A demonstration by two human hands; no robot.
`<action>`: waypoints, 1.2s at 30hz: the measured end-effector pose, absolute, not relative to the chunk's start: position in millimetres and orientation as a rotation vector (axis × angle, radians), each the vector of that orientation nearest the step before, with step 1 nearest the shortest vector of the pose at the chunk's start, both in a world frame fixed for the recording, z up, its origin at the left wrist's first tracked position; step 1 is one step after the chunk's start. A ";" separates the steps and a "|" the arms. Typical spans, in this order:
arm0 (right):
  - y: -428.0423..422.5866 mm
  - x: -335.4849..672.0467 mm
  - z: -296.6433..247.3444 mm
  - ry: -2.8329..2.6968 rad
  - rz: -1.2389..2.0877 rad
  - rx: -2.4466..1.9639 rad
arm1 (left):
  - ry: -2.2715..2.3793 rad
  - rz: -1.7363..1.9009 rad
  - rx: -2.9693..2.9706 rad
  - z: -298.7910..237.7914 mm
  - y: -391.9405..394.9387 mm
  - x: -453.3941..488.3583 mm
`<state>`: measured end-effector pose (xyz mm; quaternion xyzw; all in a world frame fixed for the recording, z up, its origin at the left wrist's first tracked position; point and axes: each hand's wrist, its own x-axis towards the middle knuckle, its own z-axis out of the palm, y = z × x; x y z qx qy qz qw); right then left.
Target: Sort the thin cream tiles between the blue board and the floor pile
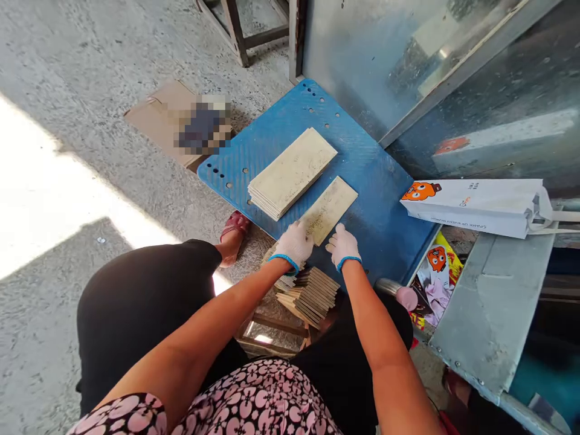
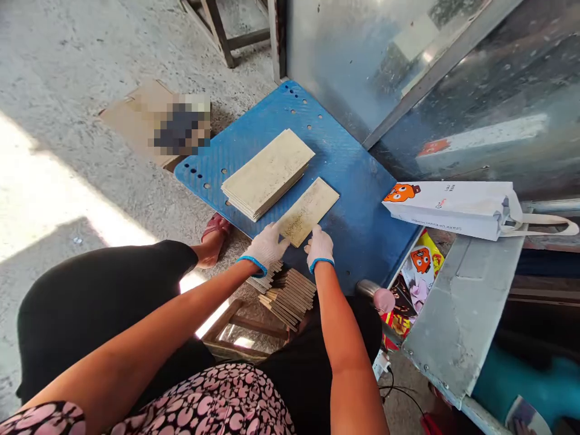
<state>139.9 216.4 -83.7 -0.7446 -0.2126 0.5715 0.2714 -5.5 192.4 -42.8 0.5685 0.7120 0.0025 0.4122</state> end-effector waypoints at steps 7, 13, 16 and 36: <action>230.8 132.6 -101.1 -0.253 1.640 -1.957 | 1.816 -0.228 1.422 -76.0 243.1 -3.4; 235.0 124.3 -111.7 -0.020 1.578 -1.926 | 1.818 -0.290 1.378 -91.8 244.8 2.2; 234.7 123.6 -115.3 0.016 1.526 -1.945 | 1.825 -0.272 1.361 -95.1 247.6 3.1; 232.2 139.3 -105.1 0.177 1.623 -1.689 | 1.888 -0.252 1.235 -104.4 261.0 -1.5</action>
